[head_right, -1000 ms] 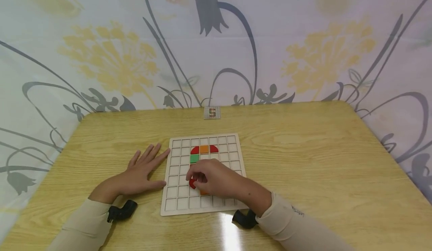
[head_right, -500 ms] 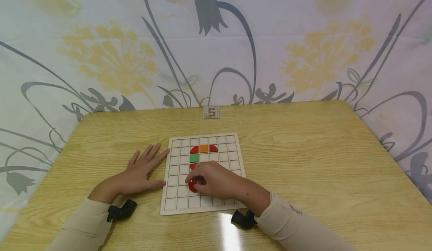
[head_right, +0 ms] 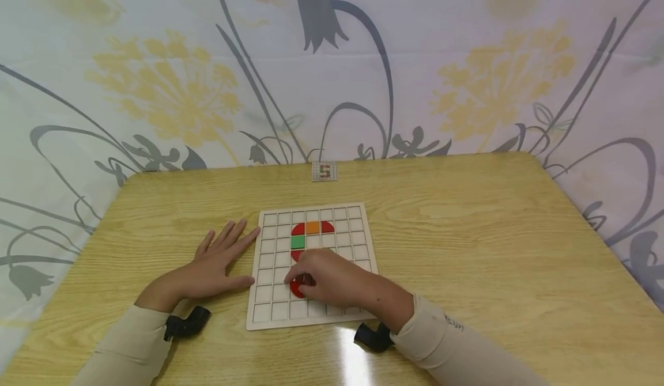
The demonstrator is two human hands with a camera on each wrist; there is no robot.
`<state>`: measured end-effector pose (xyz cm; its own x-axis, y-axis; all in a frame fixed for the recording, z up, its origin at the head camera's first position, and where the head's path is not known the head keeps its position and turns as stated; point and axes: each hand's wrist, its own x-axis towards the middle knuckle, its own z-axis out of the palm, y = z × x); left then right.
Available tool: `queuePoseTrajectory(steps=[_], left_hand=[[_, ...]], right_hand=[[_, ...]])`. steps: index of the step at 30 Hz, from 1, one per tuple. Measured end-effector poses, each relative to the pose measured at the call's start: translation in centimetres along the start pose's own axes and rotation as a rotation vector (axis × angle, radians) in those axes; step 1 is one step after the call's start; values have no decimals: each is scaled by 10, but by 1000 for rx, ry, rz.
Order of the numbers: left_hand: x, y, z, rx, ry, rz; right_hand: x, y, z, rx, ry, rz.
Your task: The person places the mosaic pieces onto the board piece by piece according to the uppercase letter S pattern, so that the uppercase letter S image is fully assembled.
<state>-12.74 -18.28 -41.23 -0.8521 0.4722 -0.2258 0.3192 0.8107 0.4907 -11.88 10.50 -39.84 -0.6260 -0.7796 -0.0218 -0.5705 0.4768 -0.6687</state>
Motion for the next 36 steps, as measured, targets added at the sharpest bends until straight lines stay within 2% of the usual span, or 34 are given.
queuePoseTrajectory(steps=[7,15,36], left_hand=[[2,-2,0,14,3,1],[2,-3,1,4,7,3],[0,-1,-1,-2,-1,2]], right_hand=[[-1,-2,0,-65,-17,27],[-2,-3,0,-93,-16,70],[-2,-2,3,-159,5,56]])
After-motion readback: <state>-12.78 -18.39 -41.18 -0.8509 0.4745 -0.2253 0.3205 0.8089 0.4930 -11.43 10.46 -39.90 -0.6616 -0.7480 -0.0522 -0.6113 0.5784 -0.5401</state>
